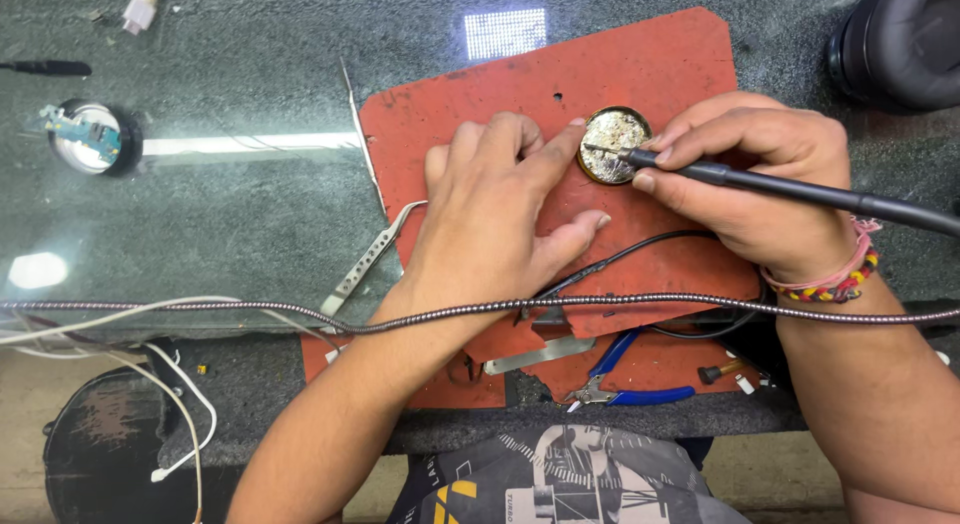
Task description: The person solders a small circuit board on a red work mat, holding the board with one hand while applying a soldering iron to its contacts. They periodically dip the iron in a solder tin, reposition the board, and continue soldering different points along it.
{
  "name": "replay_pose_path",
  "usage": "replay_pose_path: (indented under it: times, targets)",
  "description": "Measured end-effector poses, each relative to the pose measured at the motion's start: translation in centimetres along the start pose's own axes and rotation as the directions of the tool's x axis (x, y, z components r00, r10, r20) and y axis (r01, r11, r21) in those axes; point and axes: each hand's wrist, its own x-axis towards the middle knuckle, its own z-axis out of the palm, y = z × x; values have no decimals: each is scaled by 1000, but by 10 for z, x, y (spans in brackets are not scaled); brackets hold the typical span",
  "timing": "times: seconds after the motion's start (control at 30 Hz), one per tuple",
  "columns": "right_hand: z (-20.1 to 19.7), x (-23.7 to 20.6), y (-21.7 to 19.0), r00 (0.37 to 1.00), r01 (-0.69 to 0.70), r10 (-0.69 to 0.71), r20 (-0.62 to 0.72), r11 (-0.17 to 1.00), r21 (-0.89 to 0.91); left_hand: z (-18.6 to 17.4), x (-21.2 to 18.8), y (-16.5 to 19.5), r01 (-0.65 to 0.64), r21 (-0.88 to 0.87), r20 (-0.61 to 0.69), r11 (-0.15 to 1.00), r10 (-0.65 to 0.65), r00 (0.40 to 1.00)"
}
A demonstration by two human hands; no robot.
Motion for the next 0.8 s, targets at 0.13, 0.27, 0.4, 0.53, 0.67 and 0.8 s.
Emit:
replay_pose_path:
  times: [0.13, 0.27, 0.4, 0.53, 0.67, 0.8]
  targets:
    - [-2, -2, 4, 1000, -10, 10, 14, 1000, 3, 4, 2, -1, 14, 16, 12, 1000, -14, 1000]
    - [-1, 2, -1, 1000, -13, 14, 24, 999, -32, 4, 1, -1, 20, 13, 18, 1000, -20, 1000]
    - [2, 7, -8, 1000, -30, 30, 1, 998, -61, 4, 0, -1, 18, 16, 17, 1000, -18, 1000]
    - [3, 9, -10, 1000, 3, -3, 2, 997, -81, 6, 0, -2, 19, 11, 8, 1000, -19, 1000]
    - [4, 8, -10, 999, -46, 46, -8, 998, -42, 7, 0, -2, 19, 18, 10, 1000, -19, 1000]
    - [2, 6, -9, 998, -61, 61, -3, 998, -13, 7, 0, -2, 21, 17, 9, 1000, -21, 1000]
